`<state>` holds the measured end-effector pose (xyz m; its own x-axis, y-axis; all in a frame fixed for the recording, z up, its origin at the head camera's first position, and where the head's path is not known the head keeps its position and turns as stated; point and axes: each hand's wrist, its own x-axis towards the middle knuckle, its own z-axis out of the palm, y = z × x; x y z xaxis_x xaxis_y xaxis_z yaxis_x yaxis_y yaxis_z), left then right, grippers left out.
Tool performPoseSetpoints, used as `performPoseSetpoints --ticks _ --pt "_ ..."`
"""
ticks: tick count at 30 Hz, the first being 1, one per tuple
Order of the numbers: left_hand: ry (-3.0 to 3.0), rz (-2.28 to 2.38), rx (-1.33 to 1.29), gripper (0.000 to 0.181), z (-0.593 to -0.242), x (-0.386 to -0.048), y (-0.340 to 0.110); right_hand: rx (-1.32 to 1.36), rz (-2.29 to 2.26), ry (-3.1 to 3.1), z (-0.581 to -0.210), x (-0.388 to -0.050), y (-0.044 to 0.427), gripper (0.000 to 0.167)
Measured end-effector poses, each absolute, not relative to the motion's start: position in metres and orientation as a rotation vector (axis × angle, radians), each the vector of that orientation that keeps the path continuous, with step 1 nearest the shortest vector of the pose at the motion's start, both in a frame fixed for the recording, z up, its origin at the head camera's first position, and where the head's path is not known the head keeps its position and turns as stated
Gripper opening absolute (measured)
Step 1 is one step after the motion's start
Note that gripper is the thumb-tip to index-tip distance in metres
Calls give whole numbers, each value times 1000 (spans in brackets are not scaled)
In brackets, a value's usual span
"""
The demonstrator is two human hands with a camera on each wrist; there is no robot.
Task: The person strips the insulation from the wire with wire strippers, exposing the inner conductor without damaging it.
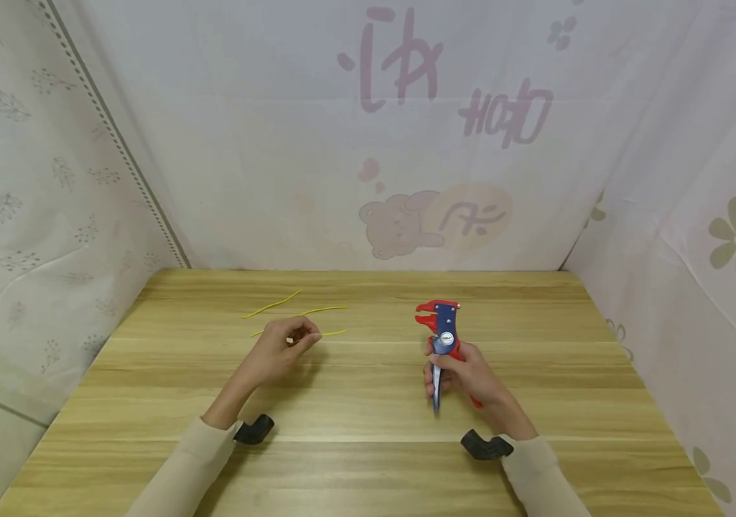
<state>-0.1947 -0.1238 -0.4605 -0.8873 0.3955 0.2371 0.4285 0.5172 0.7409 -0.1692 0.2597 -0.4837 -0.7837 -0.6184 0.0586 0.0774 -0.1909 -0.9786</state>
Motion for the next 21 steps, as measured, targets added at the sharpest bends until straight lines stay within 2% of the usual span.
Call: performPoseSetpoints --ticks 21 --pt "-2635 -1333 -816 13 -459 -202 -111 -588 -1993 1622 -480 -168 238 12"
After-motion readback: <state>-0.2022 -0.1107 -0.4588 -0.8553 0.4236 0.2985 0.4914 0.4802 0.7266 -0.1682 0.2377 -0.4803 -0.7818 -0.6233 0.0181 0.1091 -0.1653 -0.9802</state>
